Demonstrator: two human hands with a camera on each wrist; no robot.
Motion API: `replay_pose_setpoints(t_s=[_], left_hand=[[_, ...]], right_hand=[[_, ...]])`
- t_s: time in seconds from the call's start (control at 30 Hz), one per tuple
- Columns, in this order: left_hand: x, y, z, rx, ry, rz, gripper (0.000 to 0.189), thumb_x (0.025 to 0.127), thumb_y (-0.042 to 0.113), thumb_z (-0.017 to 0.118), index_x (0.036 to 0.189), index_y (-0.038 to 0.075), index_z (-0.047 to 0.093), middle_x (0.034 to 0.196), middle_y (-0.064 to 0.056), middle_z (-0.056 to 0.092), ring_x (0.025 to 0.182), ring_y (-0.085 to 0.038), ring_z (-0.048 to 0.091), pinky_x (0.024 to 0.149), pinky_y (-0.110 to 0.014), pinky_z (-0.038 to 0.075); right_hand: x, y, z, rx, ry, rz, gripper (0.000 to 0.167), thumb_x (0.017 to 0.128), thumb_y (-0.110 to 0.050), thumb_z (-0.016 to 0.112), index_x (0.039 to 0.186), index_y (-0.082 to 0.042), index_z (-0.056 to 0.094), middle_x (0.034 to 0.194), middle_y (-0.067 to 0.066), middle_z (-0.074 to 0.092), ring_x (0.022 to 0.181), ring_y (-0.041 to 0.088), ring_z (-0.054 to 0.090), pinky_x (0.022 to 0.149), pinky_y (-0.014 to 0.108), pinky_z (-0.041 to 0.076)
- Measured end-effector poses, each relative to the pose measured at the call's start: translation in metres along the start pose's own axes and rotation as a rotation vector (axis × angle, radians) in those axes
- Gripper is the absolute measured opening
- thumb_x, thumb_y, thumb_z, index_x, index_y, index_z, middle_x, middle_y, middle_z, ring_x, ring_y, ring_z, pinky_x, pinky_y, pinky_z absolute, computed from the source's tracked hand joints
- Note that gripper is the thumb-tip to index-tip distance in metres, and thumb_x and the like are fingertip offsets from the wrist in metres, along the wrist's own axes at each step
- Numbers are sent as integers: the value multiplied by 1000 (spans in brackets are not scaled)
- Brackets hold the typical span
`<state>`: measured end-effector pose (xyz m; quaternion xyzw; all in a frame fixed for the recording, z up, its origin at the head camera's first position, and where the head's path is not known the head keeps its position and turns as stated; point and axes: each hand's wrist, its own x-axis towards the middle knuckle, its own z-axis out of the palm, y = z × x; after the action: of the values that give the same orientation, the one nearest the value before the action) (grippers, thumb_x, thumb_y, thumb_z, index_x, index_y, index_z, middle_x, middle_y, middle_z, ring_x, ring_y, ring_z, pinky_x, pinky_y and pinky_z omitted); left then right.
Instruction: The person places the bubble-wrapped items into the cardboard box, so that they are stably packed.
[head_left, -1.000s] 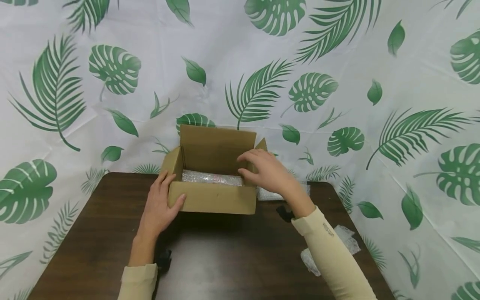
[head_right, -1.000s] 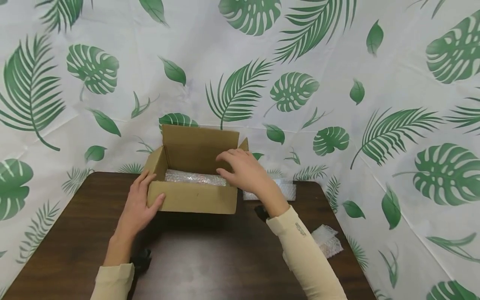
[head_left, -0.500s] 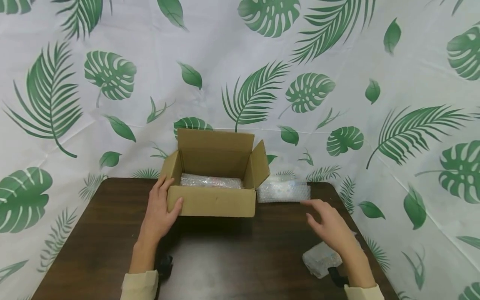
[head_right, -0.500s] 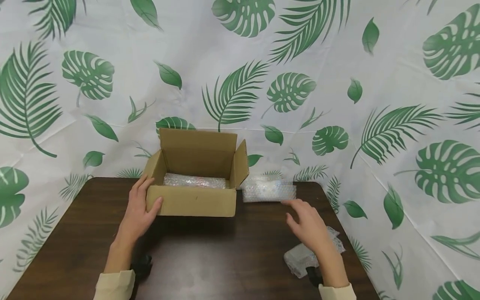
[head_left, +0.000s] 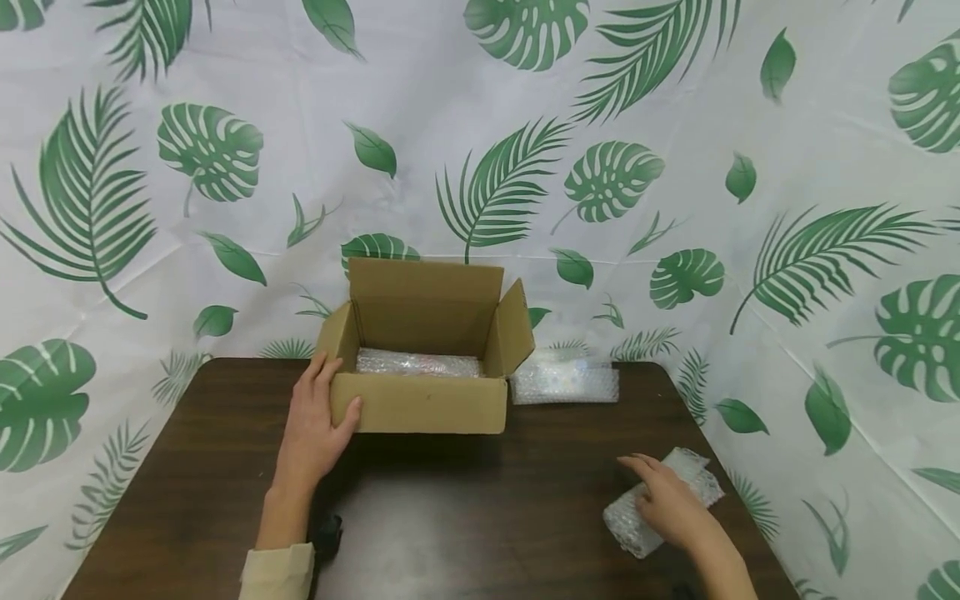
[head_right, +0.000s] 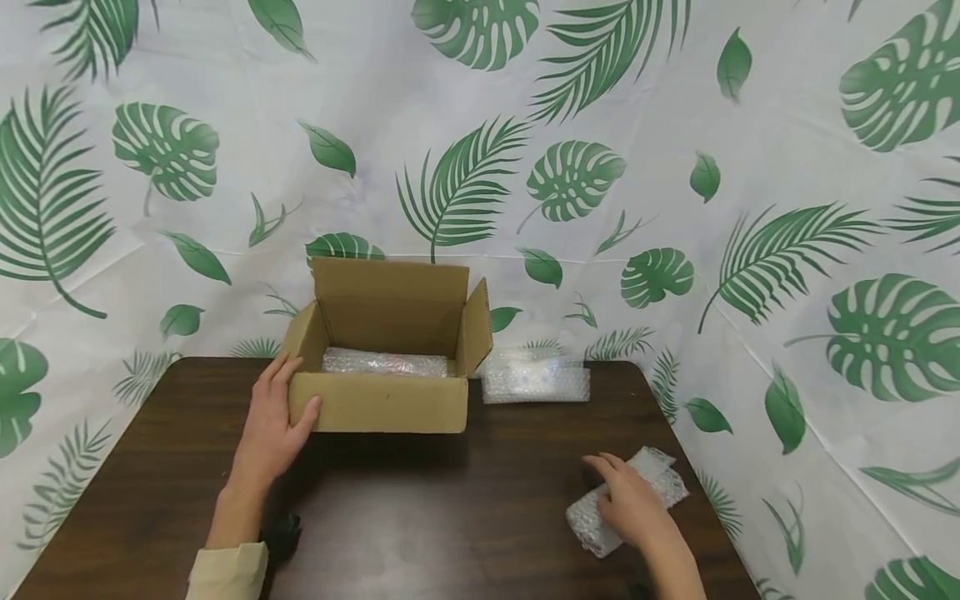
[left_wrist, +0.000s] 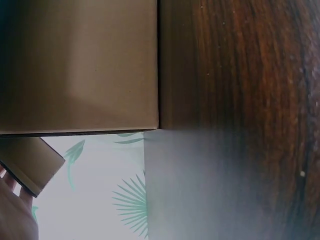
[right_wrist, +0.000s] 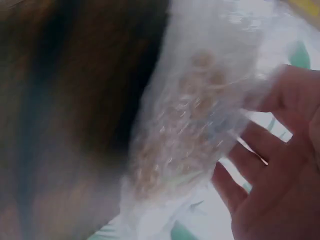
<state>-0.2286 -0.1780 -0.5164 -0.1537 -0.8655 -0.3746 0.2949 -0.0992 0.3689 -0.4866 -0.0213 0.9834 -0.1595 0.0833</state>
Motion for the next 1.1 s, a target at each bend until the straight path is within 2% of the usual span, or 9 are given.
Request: replay_pose_setpoints(t_s=[0.07,0.2,0.33,0.47,0.6,0.7,0.9,0.97,1.1], left_hand=[[1,-1,0,6,0,3,71,95,26,69,159,7,44,168,-25,37,147,-51,41,112,-68,36],[-1,-3,1,20,14,4,71,95,28,68,158,7,44,168,-26,37,146,-52,41,112,-69,36],[-2,-4,2,22,27,-1,71,95,28,67,159,7,43,169,-26,36,148,-52,41,113,-69,35],[-2,-3,5,15,35,0,71,96,27,67,159,8,44,169,-25,36,148,-51,40,113,-68,35],[-2,-2,7,14,41,8,70,96,26,67,159,8,44,168,-25,37,148,-51,41,113,-69,35],[-1,-1,7,16,33,0,70,96,26,67,160,9,43,169,-24,37,149,-50,40,114,-68,35],[-1,0,6,16,19,-18,70,97,28,68,160,9,43,169,-23,36,150,-49,39,116,-67,35],[-1,1,6,19,27,-17,70,97,28,68,159,9,44,168,-24,37,149,-49,40,116,-67,35],[-2,0,7,24,43,-13,68,97,28,68,158,9,45,166,-25,39,148,-49,41,115,-67,35]], right_hand=[[-3,4,2,-17,10,9,57,89,-3,72,144,-11,65,152,25,59,134,46,61,96,64,50],[-13,14,3,-41,-1,23,52,87,-8,73,138,-16,70,152,22,60,142,51,54,104,80,39],[-22,27,2,-44,8,-9,61,79,7,68,137,-12,71,152,26,59,144,58,48,102,76,45],[-30,38,1,-90,5,2,67,75,17,67,138,-7,69,149,30,60,143,63,45,102,76,46],[-33,45,4,-131,16,5,68,73,15,73,138,-4,67,146,32,61,139,64,48,103,75,47],[-33,47,4,-114,32,-20,68,74,15,75,139,0,65,141,32,63,136,65,50,105,74,46],[-29,48,0,-66,-15,10,67,75,16,77,139,8,59,136,35,65,130,68,52,104,73,47],[-27,48,-2,-90,-24,49,64,75,11,80,136,4,61,133,33,67,127,63,58,98,75,49],[-26,48,-8,-134,-39,131,59,77,-2,85,132,-6,66,132,24,71,122,53,63,91,78,46]])
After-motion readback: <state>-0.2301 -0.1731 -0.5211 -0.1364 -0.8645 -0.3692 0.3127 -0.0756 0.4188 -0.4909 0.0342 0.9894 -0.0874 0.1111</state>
